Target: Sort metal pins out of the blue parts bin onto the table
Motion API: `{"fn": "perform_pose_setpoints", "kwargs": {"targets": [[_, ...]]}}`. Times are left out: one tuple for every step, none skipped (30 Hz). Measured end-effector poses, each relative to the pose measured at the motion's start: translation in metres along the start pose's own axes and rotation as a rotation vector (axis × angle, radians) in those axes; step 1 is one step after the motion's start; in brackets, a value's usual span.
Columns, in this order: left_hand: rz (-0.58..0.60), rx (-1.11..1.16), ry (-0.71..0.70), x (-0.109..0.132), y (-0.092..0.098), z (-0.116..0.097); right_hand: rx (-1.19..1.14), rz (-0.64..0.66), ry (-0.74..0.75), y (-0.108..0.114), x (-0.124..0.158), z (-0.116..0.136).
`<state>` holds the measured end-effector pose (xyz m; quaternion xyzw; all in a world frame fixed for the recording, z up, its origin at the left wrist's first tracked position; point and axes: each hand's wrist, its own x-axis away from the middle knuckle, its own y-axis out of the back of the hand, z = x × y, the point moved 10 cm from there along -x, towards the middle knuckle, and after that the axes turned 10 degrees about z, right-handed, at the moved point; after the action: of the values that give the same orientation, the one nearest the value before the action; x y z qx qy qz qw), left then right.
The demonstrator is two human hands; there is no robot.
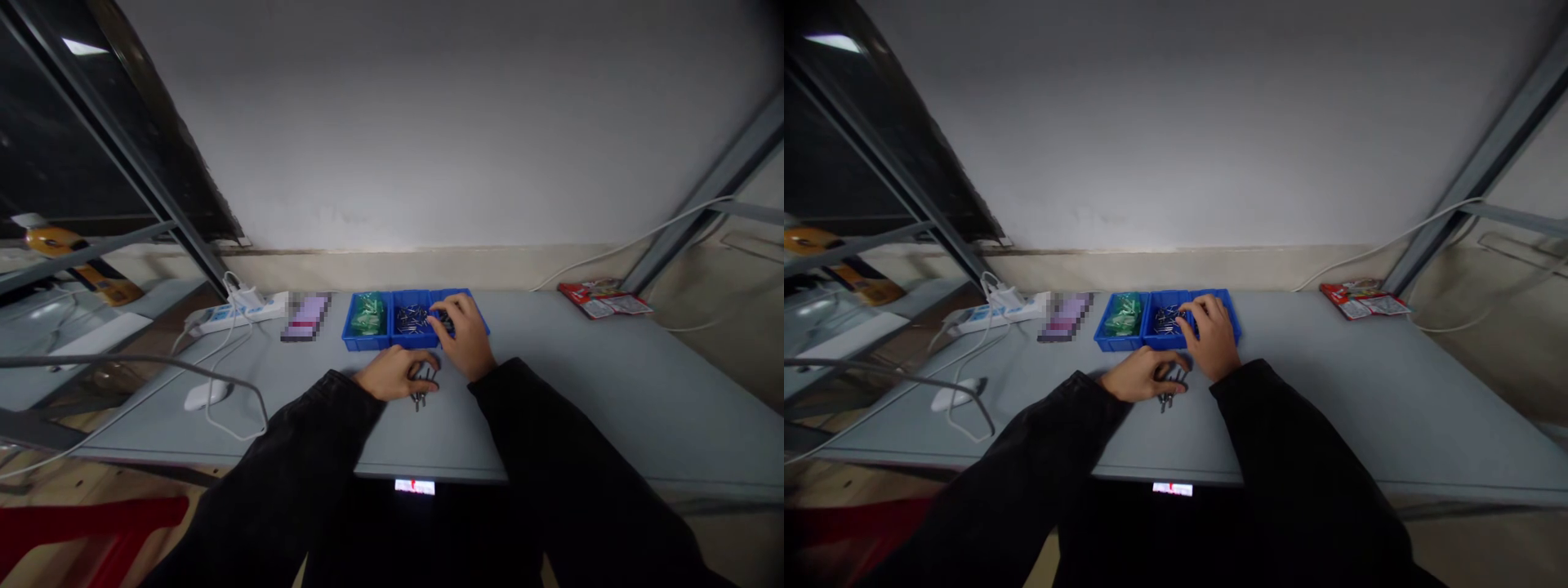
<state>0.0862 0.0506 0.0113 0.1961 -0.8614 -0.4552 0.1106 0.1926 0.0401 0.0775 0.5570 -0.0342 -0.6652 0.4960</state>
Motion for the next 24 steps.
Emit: {"fn": "perform_pose_setpoints", "kwargs": {"targets": [[-0.001, 0.002, 0.0, 0.0, 0.0, 0.0, -0.001, 0.003, 0.0, 0.0, 0.0, 0.0], [-0.004, 0.003, 0.0, 0.0, 0.0, 0.001, -0.001, 0.006, 0.001, -0.001, 0.0, 0.0], [-0.01, 0.0, -0.001, 0.0, 0.0, 0.001, -0.002, 0.008, 0.001, -0.001, 0.0, 0.0], [-0.021, -0.006, -0.005, 0.0, 0.001, 0.001, -0.004, 0.008, 0.003, -0.001, 0.0, 0.0], [-0.036, -0.015, -0.012, 0.0, 0.002, 0.001, -0.006, 0.007, 0.005, -0.001, 0.0, 0.001], [-0.054, -0.023, -0.019, 0.0, 0.003, 0.0, -0.008, 0.006, 0.006, -0.001, 0.0, 0.001], [-0.068, -0.029, -0.026, 0.001, 0.005, 0.0, -0.011, 0.003, 0.007, -0.001, 0.0, 0.001], [-0.078, -0.03, -0.033, 0.001, 0.005, 0.0, -0.014, 0.0, 0.007, -0.001, 0.0, 0.001], [-0.084, -0.029, -0.04, 0.001, 0.006, -0.001, -0.016, -0.001, 0.007, -0.001, 0.001, 0.001], [-0.088, -0.026, -0.049, 0.001, 0.007, -0.001, -0.018, -0.001, 0.006, -0.001, 0.001, 0.001], [-0.096, -0.026, -0.062, 0.001, 0.007, -0.002, -0.018, 0.0, 0.004, -0.001, 0.001, 0.001], [-0.107, -0.032, -0.081, 0.001, 0.009, -0.003, -0.02, 0.001, 0.001, -0.001, 0.001, 0.001], [-0.121, -0.041, -0.104, 0.001, 0.01, -0.005, -0.022, 0.003, -0.001, -0.001, 0.001, 0.001], [-0.135, -0.05, -0.129, 0.001, 0.011, -0.008, -0.026, 0.004, -0.004, -0.001, 0.001, 0.001], [-0.145, -0.057, -0.152, 0.002, 0.012, -0.01, -0.03, 0.004, -0.007, -0.001, 0.001, 0.001], [-0.149, -0.057, -0.167, 0.002, 0.013, -0.012, -0.035, 0.005, -0.01, -0.001, 0.001, 0.001], [-0.145, -0.051, -0.168, 0.002, 0.012, -0.012, -0.039, 0.007, -0.012, -0.001, 0.001, 0.001], [-0.137, -0.036, -0.158, 0.001, 0.011, -0.011, -0.042, 0.011, -0.013, -0.002, 0.001, 0.001], [-0.124, -0.012, -0.141, 0.001, 0.01, -0.009, -0.044, 0.013, -0.013, -0.002, 0.001, 0.0], [-0.111, 0.018, -0.12, 0.0, 0.009, -0.007, -0.044, 0.014, -0.014, -0.002, 0.001, 0.0], [-0.099, 0.051, -0.104, 0.0, 0.007, -0.005, -0.044, 0.018, -0.015, -0.002, 0.001, 0.0], [-0.09, 0.082, -0.097, 0.0, 0.007, -0.004, -0.043, 0.02, -0.015, -0.002, 0.001, 0.0], [-0.089, 0.108, -0.1, 0.0, 0.006, -0.005, -0.042, 0.021, -0.016, -0.003, 0.001, 0.0], [-0.097, 0.127, -0.11, 0.0, 0.007, -0.005, -0.041, 0.022, -0.016, -0.003, 0.001, 0.0]]}}
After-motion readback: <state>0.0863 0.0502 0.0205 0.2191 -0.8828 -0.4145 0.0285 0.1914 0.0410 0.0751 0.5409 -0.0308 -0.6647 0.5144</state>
